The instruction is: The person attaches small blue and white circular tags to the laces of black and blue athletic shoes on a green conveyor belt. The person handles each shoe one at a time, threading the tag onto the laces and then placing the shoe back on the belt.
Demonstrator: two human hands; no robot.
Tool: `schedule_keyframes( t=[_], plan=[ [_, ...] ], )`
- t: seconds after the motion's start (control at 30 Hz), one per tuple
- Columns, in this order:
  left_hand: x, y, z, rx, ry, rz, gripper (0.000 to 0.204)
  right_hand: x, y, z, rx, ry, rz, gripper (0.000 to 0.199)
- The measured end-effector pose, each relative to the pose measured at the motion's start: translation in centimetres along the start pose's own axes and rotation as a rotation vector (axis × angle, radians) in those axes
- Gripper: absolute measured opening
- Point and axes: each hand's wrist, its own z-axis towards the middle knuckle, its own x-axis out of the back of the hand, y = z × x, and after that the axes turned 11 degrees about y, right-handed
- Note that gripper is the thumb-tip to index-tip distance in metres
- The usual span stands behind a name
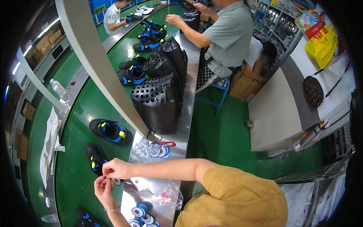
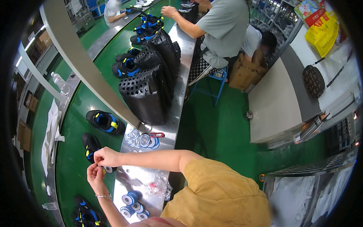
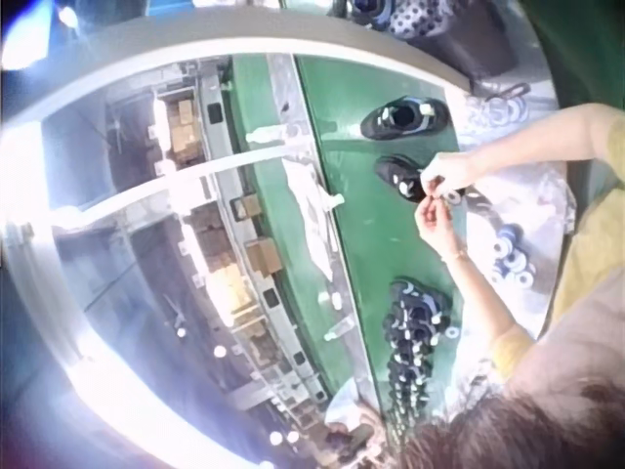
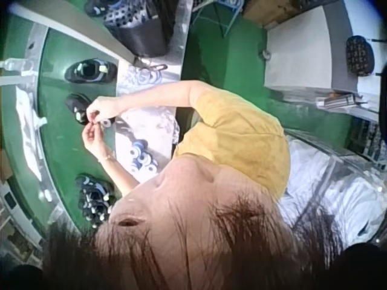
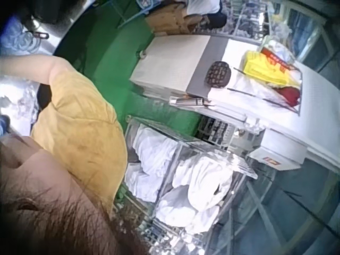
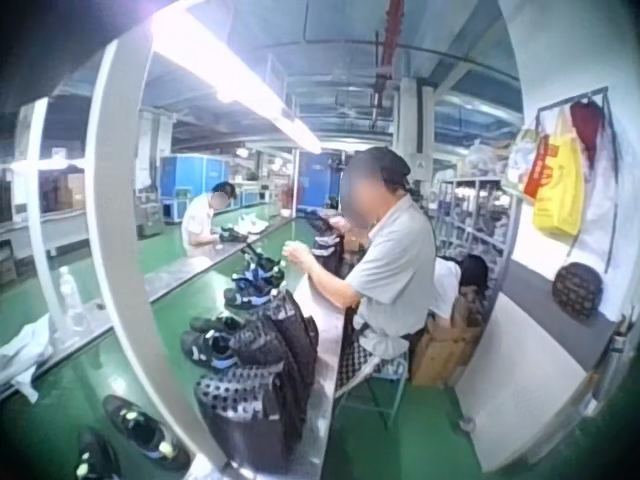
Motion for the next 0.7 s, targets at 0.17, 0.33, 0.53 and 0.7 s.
schedule_keyframes(
  t=[0.17,0.33,0.53,0.7],
  plan=[
    [0.5,0.0,-0.3,-0.002,-0.011,-0.008,0.024,-0.3,-0.2,0.1,0.041,-0.082,-0.113,0.010],
    [1.0,0.3,0.0,-0.052,-0.032,0.013,0.025,-0.2,1.0,0.6,-0.041,-0.140,-0.128,0.012],
    [1.3,-0.8,0.5,-0.052,-0.052,-0.020,0.025,-0.6,1.2,0.2,-0.039,-0.172,-0.073,0.012],
    [1.4,-1.0,0.5,-0.044,-0.083,-0.054,0.023,-0.4,0.8,-0.3,-0.024,-0.125,-0.091,0.013]
  ],
)
